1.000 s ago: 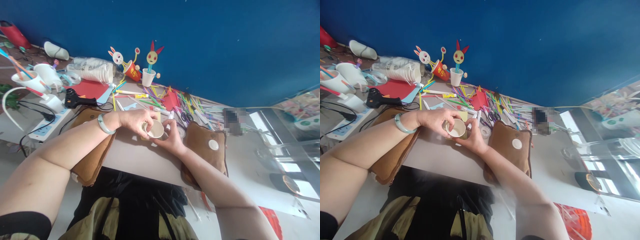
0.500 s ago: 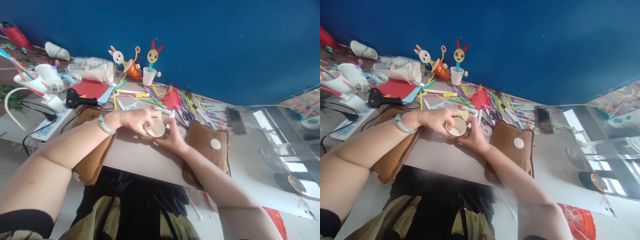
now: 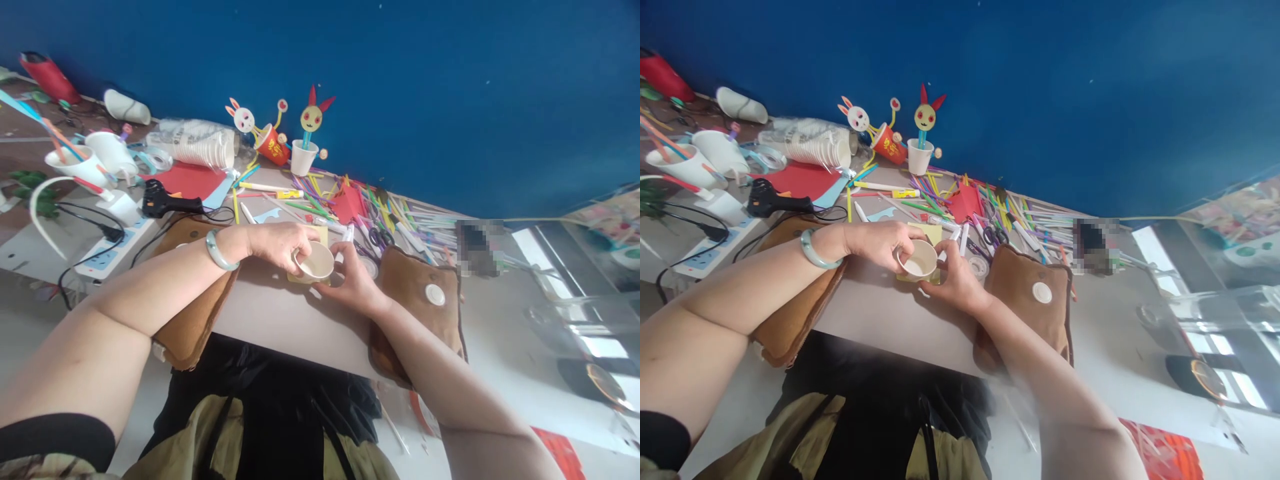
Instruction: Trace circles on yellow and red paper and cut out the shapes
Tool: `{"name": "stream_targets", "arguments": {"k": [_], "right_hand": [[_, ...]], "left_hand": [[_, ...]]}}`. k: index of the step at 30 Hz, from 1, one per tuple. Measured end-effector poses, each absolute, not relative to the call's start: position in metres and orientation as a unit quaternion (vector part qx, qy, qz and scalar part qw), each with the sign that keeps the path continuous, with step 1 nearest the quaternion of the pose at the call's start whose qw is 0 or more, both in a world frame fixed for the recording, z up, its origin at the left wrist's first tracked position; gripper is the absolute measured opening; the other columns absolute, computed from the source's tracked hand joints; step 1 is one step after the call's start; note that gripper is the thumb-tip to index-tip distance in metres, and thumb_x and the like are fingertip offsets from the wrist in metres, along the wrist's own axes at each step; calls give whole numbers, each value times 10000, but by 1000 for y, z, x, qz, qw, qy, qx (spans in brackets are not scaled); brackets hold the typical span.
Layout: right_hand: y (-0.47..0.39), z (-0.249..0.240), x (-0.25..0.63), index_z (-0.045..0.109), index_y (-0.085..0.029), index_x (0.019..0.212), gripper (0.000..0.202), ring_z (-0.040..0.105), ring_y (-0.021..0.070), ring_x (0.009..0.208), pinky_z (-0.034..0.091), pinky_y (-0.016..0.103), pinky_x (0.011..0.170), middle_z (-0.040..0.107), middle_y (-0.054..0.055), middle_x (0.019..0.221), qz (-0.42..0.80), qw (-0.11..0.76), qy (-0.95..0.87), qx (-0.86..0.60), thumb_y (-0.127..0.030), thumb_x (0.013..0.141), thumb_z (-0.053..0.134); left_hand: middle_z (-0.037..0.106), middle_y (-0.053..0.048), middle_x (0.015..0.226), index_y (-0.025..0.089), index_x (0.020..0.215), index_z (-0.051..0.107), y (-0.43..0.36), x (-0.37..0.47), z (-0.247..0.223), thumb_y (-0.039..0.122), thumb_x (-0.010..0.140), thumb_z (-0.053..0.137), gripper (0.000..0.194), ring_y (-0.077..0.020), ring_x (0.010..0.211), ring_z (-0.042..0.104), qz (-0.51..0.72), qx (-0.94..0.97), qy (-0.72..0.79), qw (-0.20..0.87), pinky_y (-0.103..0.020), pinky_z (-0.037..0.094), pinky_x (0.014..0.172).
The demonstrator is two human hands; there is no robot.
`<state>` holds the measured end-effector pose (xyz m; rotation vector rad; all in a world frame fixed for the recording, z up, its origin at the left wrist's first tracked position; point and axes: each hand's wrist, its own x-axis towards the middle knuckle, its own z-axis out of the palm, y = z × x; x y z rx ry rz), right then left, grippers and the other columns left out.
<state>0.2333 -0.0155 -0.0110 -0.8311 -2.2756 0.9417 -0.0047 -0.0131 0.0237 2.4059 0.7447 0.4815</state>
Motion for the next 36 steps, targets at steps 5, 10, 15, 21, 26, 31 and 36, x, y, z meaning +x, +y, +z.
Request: {"name": "stream_targets", "arguments": {"k": [5,10,15,21,26,31,36], "right_hand": [[-14,-11,233,413,-245,1067,480,679,187,824,647,354,718,589,28,991,325,258,-851,-322,-334,742,754],[-12,-9,233,421,-237,1073,520,713,204,758,631,353,641,635,50,1011,314,254,-854,-326,-400,737,783],[-10,-7,233,444,-231,1083,642,721,253,915,646,403,740,652,87,1074,322,267,-846,-332,-525,675,843],[-25,15,244,435,-255,1102,543,728,296,1020,609,527,873,699,162,1217,256,388,-832,-303,-449,763,812],[-51,38,257,506,-299,1102,284,742,295,1027,645,502,771,755,121,1150,126,394,-906,-91,-189,877,640],[-71,39,249,612,-236,1075,213,752,260,920,653,400,681,779,122,980,57,371,-921,104,-209,867,650],[-80,26,234,640,-196,1091,282,599,162,560,484,289,435,643,17,676,24,379,-915,140,-398,897,669]], "left_hand": [[566,-37,854,148,539,579,-14,-4,27,193,665,771,234,-109,613,485,159,899,285,290,-286,348,552],[567,-47,869,153,536,574,-11,-5,20,220,676,764,246,-131,661,519,169,909,271,268,-293,381,581],[568,-35,837,149,533,568,-12,-4,22,212,663,767,246,-107,598,480,146,907,294,265,-286,341,553],[611,-32,875,150,654,650,-16,-3,24,237,709,736,135,-119,662,534,146,891,318,287,-263,358,608],[603,-58,883,148,531,584,-14,-3,21,290,698,772,288,-138,690,536,175,906,279,268,-278,354,615],[610,-56,939,148,547,582,-13,-3,20,297,707,783,297,-133,709,548,156,906,292,264,-273,355,627],[592,-57,931,143,548,567,-12,-4,19,300,724,776,315,-120,680,531,153,905,293,266,-273,353,621]]}}
